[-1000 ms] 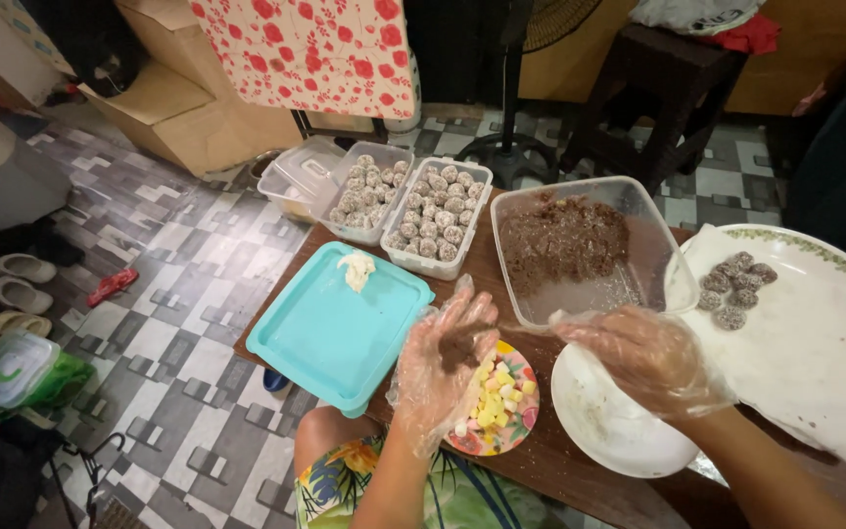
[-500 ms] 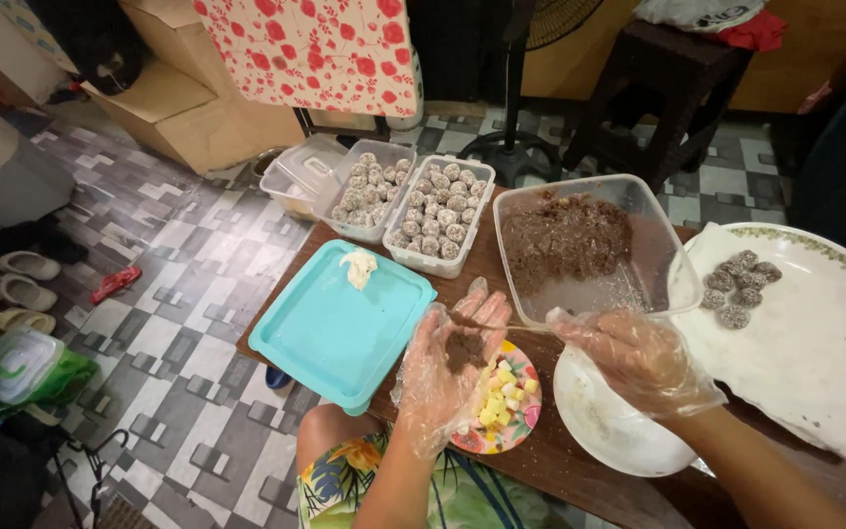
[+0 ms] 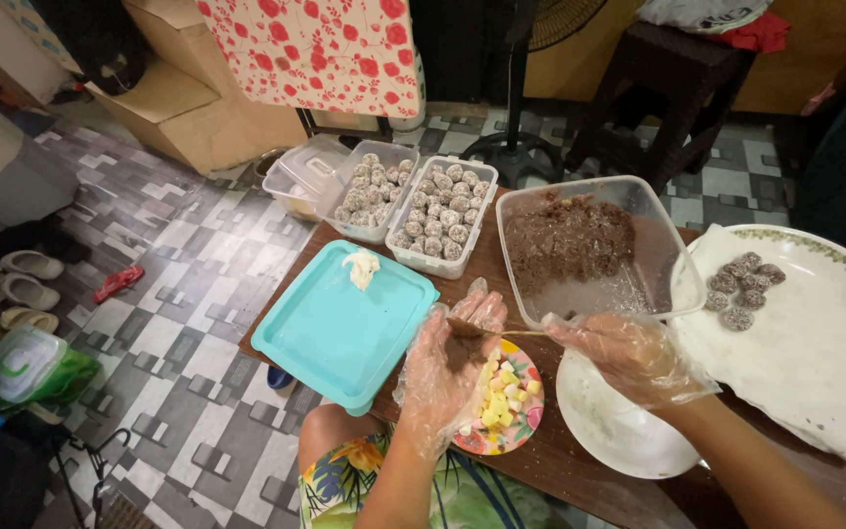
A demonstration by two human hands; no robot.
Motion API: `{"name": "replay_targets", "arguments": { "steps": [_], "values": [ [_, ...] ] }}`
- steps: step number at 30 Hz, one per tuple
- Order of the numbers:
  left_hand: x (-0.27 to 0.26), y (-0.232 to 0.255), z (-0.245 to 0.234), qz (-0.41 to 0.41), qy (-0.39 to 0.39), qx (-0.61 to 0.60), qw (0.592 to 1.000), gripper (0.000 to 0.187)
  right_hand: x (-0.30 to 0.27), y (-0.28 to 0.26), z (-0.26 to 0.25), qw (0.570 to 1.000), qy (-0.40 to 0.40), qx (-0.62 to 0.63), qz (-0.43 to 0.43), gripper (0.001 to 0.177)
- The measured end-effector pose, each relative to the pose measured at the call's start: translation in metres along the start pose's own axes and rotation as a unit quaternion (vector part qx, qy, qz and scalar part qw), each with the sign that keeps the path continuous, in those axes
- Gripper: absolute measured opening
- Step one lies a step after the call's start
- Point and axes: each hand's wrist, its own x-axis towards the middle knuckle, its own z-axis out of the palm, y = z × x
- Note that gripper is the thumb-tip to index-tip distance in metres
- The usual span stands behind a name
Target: The person scoops a dark mixture from a container using a spoon and rolls it into a ball with gloved hands. They then roll the ball in a bowl of white powder and place it on a plate. The process is repeated with colorful marshmallows being added to the mixture.
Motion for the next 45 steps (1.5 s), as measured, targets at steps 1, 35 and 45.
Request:
{"name": "replay_targets", "arguments": {
  "steps": [1,35,45],
  "values": [
    [0.002,-0.001,-0.003,-0.006,-0.014,-0.003,1.0,0.059,0.0,0.001,0.002,0.99,0.022,0.135,-0.024,0.019],
    [0.022,0.003,-0.011,0.003,0.128,0.113,0.985,0.032,0.04,0.048,-0.011,0.682,0.146,0.714,0.065,0.021],
    [0.021,0.0,-0.016,0.004,0.146,0.136,0.98,0.027,0.04,0.062,-0.012,0.724,0.123,0.678,0.042,0.024]
  ]
}}
